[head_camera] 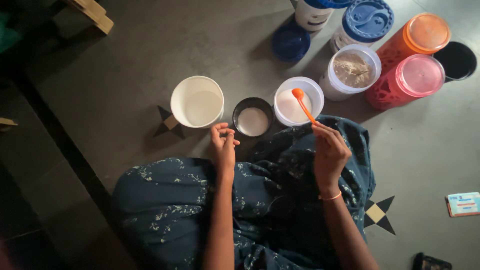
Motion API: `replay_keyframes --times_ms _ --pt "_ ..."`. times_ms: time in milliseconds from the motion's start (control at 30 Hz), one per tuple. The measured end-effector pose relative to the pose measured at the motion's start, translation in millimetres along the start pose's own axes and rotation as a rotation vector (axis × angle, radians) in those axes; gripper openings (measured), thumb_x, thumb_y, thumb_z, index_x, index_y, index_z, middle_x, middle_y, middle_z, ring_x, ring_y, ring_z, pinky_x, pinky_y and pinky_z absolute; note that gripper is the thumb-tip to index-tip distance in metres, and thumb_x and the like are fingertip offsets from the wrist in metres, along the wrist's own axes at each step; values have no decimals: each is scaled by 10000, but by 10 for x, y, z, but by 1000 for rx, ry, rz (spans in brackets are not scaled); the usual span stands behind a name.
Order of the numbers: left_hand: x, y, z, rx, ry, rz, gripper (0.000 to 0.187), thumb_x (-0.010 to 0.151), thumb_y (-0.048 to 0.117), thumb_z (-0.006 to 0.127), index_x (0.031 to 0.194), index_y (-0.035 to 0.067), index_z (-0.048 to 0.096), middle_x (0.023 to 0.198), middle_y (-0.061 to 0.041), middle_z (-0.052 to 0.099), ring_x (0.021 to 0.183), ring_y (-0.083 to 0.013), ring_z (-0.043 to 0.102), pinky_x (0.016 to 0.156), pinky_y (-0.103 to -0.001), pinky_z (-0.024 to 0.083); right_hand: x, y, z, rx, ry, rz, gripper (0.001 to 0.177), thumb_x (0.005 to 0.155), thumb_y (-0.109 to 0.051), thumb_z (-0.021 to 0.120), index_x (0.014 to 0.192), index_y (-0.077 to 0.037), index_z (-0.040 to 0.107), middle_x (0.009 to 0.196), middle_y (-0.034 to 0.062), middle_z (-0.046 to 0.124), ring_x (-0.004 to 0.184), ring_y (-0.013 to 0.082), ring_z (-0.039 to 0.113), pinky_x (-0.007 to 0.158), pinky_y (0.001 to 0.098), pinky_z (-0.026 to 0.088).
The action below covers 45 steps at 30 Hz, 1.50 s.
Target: The person scoops white powder from a white container into a small black bowl using an orange spoon and stirs the mixture. The person repeats the scooping and stirring actions multiple times.
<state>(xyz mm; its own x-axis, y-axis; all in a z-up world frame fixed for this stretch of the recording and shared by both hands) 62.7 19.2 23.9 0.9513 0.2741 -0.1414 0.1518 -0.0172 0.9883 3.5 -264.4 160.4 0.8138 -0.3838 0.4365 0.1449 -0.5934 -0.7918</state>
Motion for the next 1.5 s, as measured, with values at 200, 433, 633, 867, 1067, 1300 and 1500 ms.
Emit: replay_keyframes --times_ms 200,433,633,867,1067,1300,1500 --pt "-12 1 -1 -27 6 4 300 936 36 579 1233 18 539 978 -94 654 679 -136 646 648 -264 510 27 18 117 61 -34 16 93 1010 15 698 1094 1 737 1008 92 768 897 177 760 779 262 587" --pt "9 3 7 -56 3 -4 312 928 43 567 1237 23 533 983 -81 654 680 -134 652 654 -263 520 240 143 472 -23 -190 -2 188 938 -12 745 1123 10 764 909 152 746 714 198 714 648 302 534" --pt "3 -46 14 -76 -4 -18 316 939 38 561 1252 29 519 1001 -71 636 691 -123 632 653 -253 500 494 460 709 127 -253 -33 205 953 39 660 1139 16 744 959 130 762 857 172 766 749 269 599" --pt "42 -90 15 -48 7 -15 306 927 28 572 1231 24 535 971 -76 652 669 -123 636 635 -253 506 544 737 493 -13 -75 101 95 1015 -33 699 1034 56 726 863 130 759 751 167 761 652 274 570" --pt "24 -58 15 -59 -2 -13 300 936 22 563 1234 28 531 989 -71 646 680 -120 644 643 -252 505 485 558 255 -45 26 -19 80 1015 -19 701 1077 17 737 936 132 753 837 192 757 723 287 571" --pt "19 -21 -5 21 23 -1 290 924 31 583 1212 29 551 966 -72 675 660 -130 668 614 -259 509 578 336 580 -227 -142 -253 120 894 -15 742 1004 -45 778 1000 91 761 930 283 647 844 399 524" --pt "3 -11 -1 -3 16 17 287 932 37 587 1216 22 546 963 -71 677 662 -131 662 615 -261 513 424 185 549 -142 -327 -304 139 851 -25 733 982 -49 774 948 76 751 928 262 639 841 379 533"
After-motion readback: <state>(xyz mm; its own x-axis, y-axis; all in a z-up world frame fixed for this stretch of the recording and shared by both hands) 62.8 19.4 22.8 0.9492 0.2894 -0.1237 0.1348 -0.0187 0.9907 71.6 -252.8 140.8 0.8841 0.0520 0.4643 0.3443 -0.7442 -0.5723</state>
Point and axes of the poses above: each hand's wrist, its own x-axis towards the middle knuckle, its own z-axis out of the palm, y = z × x, the point moved 7 cm from there along x, towards the middle knuckle
